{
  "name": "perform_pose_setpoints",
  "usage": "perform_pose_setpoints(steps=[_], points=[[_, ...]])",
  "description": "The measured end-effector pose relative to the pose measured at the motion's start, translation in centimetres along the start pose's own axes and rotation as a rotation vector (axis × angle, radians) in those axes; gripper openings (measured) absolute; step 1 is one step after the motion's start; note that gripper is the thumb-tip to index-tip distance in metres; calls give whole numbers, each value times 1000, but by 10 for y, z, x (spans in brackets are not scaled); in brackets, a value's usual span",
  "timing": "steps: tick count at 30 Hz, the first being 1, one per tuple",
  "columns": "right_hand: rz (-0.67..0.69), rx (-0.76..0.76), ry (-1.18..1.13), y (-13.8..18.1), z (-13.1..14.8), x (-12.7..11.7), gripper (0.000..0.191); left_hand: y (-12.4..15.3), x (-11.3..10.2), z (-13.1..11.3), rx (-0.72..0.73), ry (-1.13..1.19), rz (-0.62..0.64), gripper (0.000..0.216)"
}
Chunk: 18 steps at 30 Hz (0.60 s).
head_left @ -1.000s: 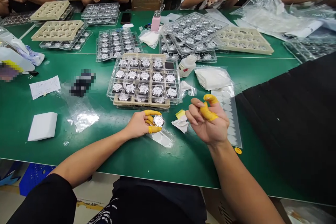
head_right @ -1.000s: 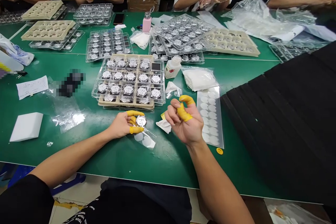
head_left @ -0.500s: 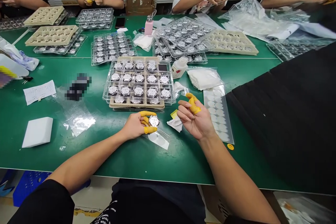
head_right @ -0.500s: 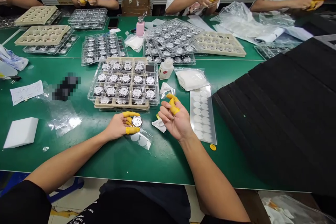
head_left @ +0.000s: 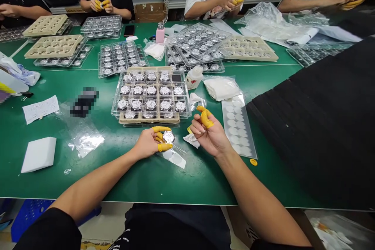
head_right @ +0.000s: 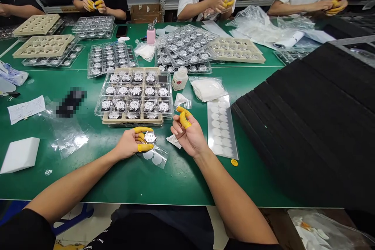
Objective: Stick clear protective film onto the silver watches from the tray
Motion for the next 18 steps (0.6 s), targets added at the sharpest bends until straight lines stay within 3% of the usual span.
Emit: perform_pose_setpoints(steps=[7, 18], points=[[27, -32, 38, 4, 6, 2, 44, 0, -1, 0, 5, 6, 3, 70], [47, -21, -10, 8, 3, 11, 27, -1, 0, 2, 0, 33, -13, 72]])
Point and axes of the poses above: each hand's wrist, its own y-axis away from the middle knuckle, its own x-axis out of the palm, z = x × y, the point moved 3 cm from there along -y, towards the middle knuckle, and after that the axes turned 4 degrees about y, right-handed, at the moved point
